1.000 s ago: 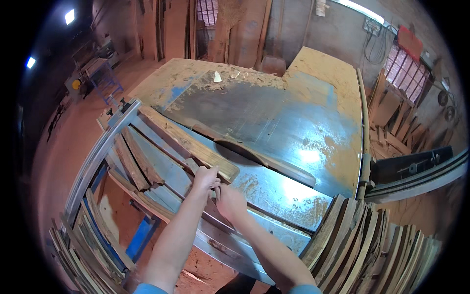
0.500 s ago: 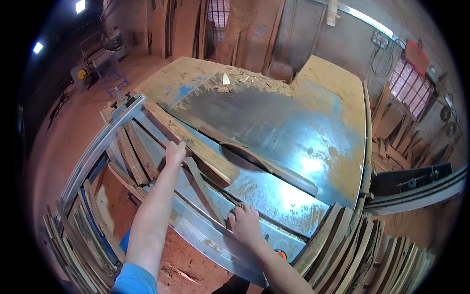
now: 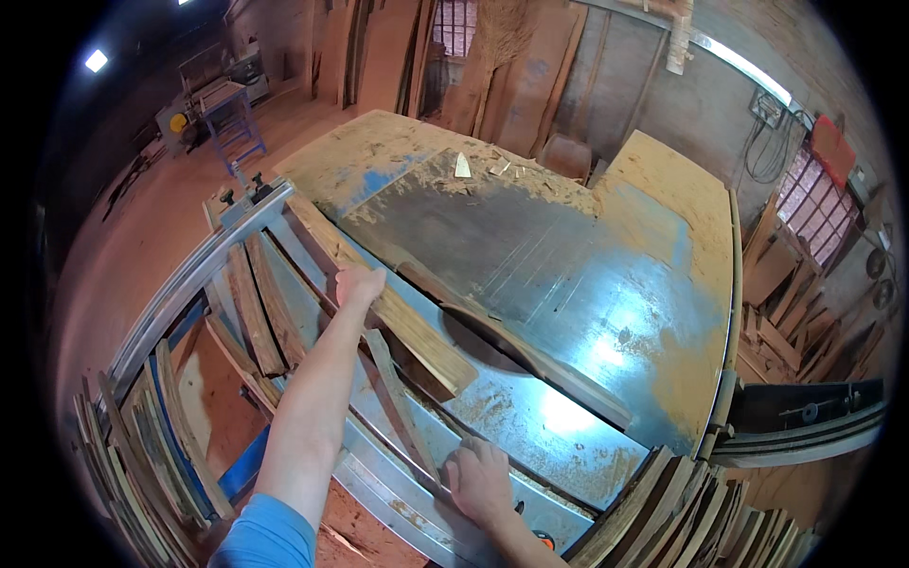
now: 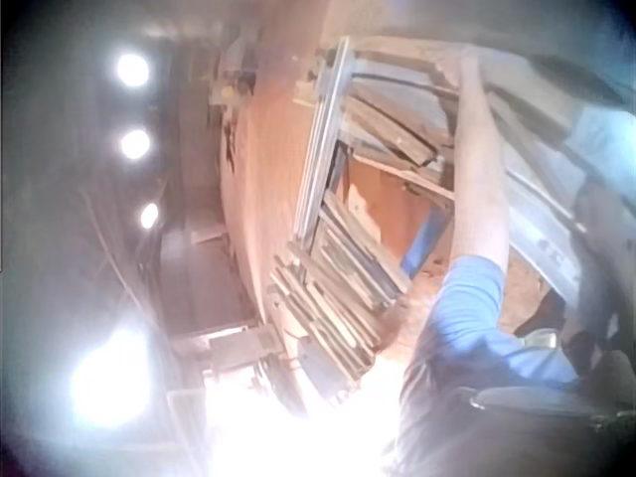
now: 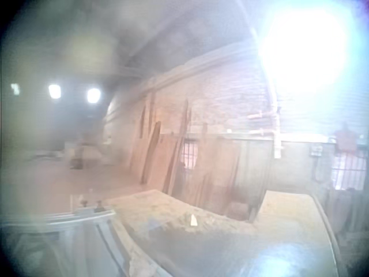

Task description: The person repeatedly feeds wooden planks through a table saw, guiding them along the fence and collecting the cut pieces. The person also briefly uses a tape measure to check a plank before cutting.

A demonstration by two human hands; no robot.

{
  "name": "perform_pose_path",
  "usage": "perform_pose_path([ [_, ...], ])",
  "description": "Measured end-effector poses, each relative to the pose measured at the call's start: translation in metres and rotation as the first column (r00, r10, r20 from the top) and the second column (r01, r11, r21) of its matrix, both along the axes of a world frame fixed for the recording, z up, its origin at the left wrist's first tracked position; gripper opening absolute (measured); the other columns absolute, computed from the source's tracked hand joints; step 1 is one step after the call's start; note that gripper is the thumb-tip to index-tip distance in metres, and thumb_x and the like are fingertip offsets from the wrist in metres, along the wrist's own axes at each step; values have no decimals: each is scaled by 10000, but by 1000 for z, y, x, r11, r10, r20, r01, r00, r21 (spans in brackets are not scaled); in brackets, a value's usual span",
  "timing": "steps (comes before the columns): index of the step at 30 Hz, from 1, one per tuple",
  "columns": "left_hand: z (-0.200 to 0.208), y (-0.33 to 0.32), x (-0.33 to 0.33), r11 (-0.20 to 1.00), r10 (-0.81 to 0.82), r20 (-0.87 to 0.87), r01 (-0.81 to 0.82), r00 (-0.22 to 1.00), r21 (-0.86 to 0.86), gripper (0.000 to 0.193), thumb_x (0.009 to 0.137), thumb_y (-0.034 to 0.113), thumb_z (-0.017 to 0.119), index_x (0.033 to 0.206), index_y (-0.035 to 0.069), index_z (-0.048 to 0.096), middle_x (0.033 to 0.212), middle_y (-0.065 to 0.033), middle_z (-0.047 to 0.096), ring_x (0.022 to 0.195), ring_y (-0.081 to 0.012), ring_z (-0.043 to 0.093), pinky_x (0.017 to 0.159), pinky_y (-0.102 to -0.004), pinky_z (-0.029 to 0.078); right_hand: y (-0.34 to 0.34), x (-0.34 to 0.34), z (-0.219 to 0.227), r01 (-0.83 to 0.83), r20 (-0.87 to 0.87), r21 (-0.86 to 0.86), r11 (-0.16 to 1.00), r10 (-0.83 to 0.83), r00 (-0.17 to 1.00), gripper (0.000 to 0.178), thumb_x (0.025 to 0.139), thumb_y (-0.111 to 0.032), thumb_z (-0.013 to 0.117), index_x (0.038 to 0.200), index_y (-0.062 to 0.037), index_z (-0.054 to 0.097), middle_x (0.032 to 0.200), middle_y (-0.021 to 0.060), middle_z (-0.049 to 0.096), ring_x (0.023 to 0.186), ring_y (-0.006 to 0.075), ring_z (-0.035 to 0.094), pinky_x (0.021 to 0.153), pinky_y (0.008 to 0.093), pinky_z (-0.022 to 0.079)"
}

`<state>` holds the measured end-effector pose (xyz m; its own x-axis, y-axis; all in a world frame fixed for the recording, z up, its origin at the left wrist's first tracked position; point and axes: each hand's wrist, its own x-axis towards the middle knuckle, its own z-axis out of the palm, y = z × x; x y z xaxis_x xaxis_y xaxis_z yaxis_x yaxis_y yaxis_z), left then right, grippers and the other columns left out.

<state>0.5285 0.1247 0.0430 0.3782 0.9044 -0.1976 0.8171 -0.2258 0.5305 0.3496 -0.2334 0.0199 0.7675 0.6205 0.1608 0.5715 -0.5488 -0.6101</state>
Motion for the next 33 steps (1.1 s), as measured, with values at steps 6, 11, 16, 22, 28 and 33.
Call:
perform_pose_path([
  [6, -20, 27, -41, 771, 251, 752, 344, 609, -536, 357, 849, 201, 633, 1135, -9, 586, 1049, -126, 671, 889, -259, 664, 745, -418, 551, 3, 0, 3, 27, 53, 26, 999, -29, 998, 205, 868, -191, 631, 1007, -40, 636, 1179, 149, 613, 1103, 357, 554, 972, 471, 413],
  [11, -1, 14, -93, 551, 544, 714, 454, 441, -700, 309, 936, 236, 573, 1206, 86, 571, 1109, -98, 645, 1036, -263, 621, 861, -422, 500, 0, -3, -3, 24, 57, 2, 1000, -25, 998, 258, 855, -185, 621, 1061, -30, 635, 1229, 170, 611, 1132, 368, 556, 986, 477, 414],
  [16, 33, -16, -131, 617, 516, 759, 442, 397, -651, 511, 1020, 337, 541, 1393, -7, 487, 1279, -141, 603, 1158, -295, 594, 998, -425, 483, -3, -5, -5, 17, 78, 36, 999, -20, 997, 264, 870, -161, 623, 1085, -10, 643, 1221, 170, 615, 1125, 369, 558, 982, 482, 421],
  [22, 48, -51, -189, 656, 422, 813, 484, 401, -579, 481, 1009, 371, 547, 1298, -14, 543, 1150, -137, 663, 961, -286, 663, 826, -420, 559, -8, -7, -17, 26, 137, 54, 998, -33, 990, 251, 881, -137, 613, 1082, 5, 664, 1214, 172, 622, 1107, 367, 566, 963, 477, 432],
  [28, 47, -87, -235, 657, 369, 862, 559, 346, -506, 482, 1008, 432, 528, 1310, 56, 538, 1079, -146, 657, 915, -282, 670, 773, -400, 574, -14, -9, -19, 24, 171, 99, 995, -41, 984, 215, 881, -113, 605, 1051, 7, 659, 1185, 179, 632, 1071, 375, 576, 950, 474, 442],
  [33, 55, -111, -273, 483, 533, 811, 701, 240, -525, 456, 978, 367, 582, 1317, 67, 522, 1092, -154, 642, 917, -315, 668, 763, -424, 584, -19, -12, -17, 32, 173, 118, 993, -52, 983, 195, 884, -113, 603, 1024, 6, 667, 1161, 177, 646, 1061, 374, 581, 941, 470, 450],
])
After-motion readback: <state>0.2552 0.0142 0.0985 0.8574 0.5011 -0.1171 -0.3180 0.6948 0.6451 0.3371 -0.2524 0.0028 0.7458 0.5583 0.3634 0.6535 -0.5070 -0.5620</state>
